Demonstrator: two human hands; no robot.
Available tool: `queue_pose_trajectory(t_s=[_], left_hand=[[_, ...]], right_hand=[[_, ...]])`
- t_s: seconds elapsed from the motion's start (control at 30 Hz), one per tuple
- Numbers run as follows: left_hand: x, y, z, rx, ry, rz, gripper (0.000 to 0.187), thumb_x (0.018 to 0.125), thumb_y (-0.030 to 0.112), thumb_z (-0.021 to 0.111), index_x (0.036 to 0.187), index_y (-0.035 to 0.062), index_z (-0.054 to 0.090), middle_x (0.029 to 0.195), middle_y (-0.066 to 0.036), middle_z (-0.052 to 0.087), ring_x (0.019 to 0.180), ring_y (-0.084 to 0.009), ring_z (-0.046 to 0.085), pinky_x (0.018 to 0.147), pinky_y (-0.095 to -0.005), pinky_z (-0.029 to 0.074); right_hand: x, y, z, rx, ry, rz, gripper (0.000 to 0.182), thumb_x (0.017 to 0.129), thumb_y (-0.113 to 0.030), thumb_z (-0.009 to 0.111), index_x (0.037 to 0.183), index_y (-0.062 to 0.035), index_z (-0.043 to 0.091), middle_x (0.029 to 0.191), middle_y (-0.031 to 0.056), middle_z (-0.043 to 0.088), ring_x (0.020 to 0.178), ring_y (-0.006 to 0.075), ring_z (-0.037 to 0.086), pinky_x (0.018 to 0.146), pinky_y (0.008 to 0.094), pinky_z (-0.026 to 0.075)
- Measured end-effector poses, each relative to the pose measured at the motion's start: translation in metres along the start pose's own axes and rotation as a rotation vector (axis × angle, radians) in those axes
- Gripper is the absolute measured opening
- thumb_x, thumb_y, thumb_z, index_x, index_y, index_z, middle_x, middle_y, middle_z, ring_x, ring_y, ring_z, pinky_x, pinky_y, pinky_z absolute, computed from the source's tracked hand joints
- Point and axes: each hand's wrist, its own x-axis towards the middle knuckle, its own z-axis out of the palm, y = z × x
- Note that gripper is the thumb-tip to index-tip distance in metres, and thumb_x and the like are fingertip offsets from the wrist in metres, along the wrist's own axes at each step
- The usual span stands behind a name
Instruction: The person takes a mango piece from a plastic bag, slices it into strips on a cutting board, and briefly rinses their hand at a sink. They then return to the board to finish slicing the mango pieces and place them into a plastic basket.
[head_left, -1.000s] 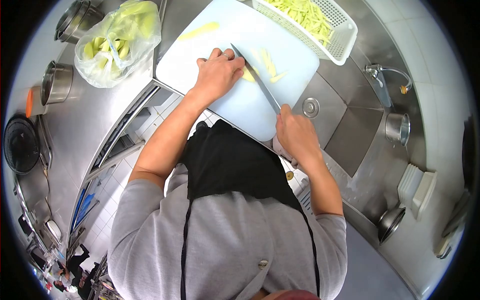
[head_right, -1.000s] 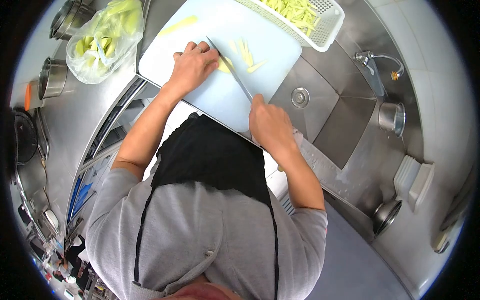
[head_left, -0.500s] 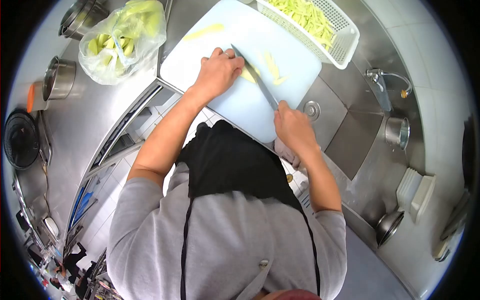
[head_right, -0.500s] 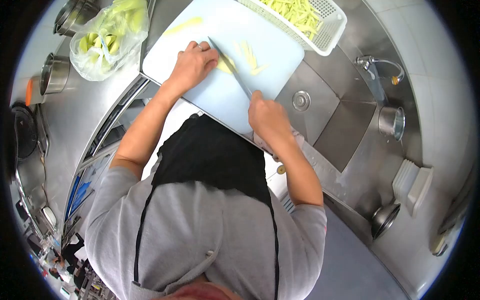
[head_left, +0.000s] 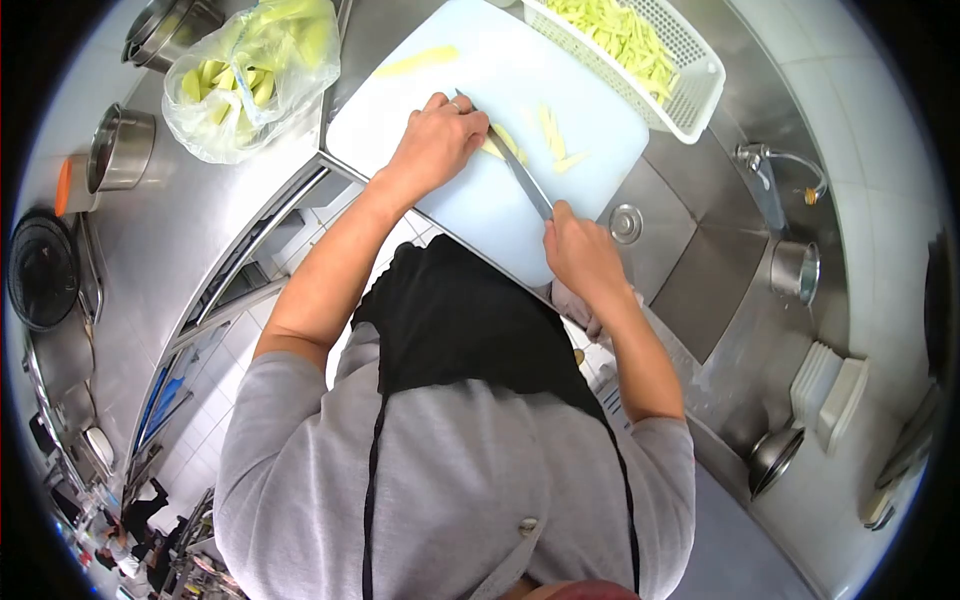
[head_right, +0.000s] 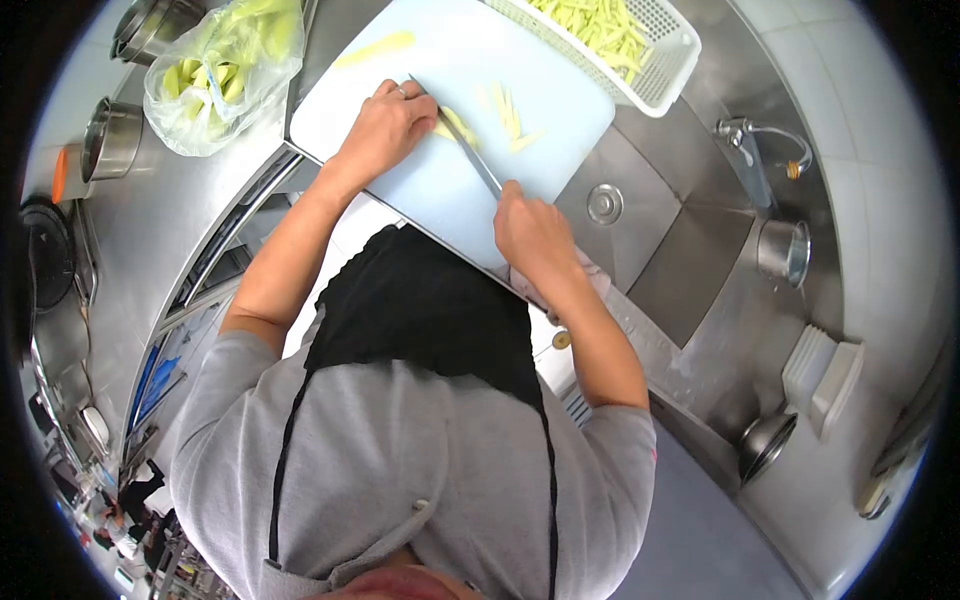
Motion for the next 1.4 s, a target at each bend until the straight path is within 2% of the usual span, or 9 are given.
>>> queue_pose_trajectory(t_s=[0.17,0.37,0.5,0.7,1.0,1.23,1.4], left_hand=[[0.000,-0.003,-0.003,-0.042,0.046,0.024,0.008,0.086,0.003,0.073,0.089,0.0069,0.067,0.093,-0.009,0.066,0.089,-0.0347,0.059,0.082,-0.0444,0.052],[-0.001,-0.012,-0.007,-0.024,0.001,0.037,0.007,0.086,0.001,0.072,0.088,0.0053,0.066,0.095,-0.010,0.066,0.090,-0.0344,0.059,0.084,-0.0433,0.052],[-0.006,-0.010,-0.008,-0.037,-0.023,0.023,0.008,0.086,0.001,0.073,0.092,0.0058,0.068,0.098,-0.009,0.067,0.091,-0.0347,0.059,0.085,-0.0429,0.052],[-0.011,-0.025,-0.024,-0.050,0.031,0.005,0.017,0.087,0.001,0.075,0.102,0.0076,0.072,0.105,-0.011,0.066,0.095,-0.0363,0.062,0.086,-0.0435,0.053],[-0.006,-0.029,-0.028,-0.132,-0.077,0.010,0.018,0.090,0.001,0.074,0.107,0.0058,0.071,0.102,-0.013,0.064,0.097,-0.0361,0.065,0.084,-0.0461,0.054],[-0.009,-0.033,-0.026,-0.111,-0.088,0.012,0.013,0.093,0.007,0.072,0.105,0.0072,0.070,0.099,-0.013,0.063,0.095,-0.0359,0.065,0.082,-0.0464,0.054],[-0.006,-0.044,-0.026,-0.091,-0.065,0.046,0.011,0.093,0.010,0.072,0.104,0.0085,0.070,0.095,-0.013,0.063,0.092,-0.0359,0.065,0.080,-0.0471,0.054]], right_hand=[[-0.003,-0.011,-0.019,-0.008,-0.010,-0.005,0.016,0.101,-0.013,0.055,0.096,0.0025,0.055,0.071,0.0310,0.067,0.070,0.0524,0.068,0.068,0.0635,0.053],[-0.003,-0.011,-0.019,-0.001,-0.055,0.007,0.017,0.101,-0.015,0.055,0.099,0.0019,0.057,0.074,0.0305,0.068,0.074,0.0522,0.069,0.072,0.0632,0.053],[0.006,-0.012,-0.005,-0.002,-0.093,0.072,0.019,0.102,-0.016,0.056,0.102,0.0023,0.058,0.077,0.0311,0.069,0.078,0.0529,0.069,0.075,0.0634,0.053],[0.009,0.000,-0.012,0.076,-0.053,0.030,0.019,0.101,-0.017,0.057,0.103,0.0018,0.059,0.084,0.0336,0.069,0.086,0.0532,0.069,0.080,0.0647,0.052],[-0.007,-0.024,-0.020,-0.040,-0.049,0.015,0.016,0.102,-0.014,0.056,0.099,0.0012,0.055,0.072,0.0297,0.068,0.071,0.0512,0.069,0.068,0.0627,0.054],[0.004,-0.014,-0.003,-0.069,-0.045,-0.007,0.017,0.102,-0.014,0.056,0.096,0.0016,0.055,0.073,0.0308,0.068,0.072,0.0503,0.070,0.068,0.0616,0.055],[0.009,-0.020,-0.023,-0.074,-0.039,-0.027,0.018,0.102,-0.015,0.055,0.097,0.0022,0.056,0.074,0.0308,0.069,0.073,0.0510,0.071,0.070,0.0613,0.056]])
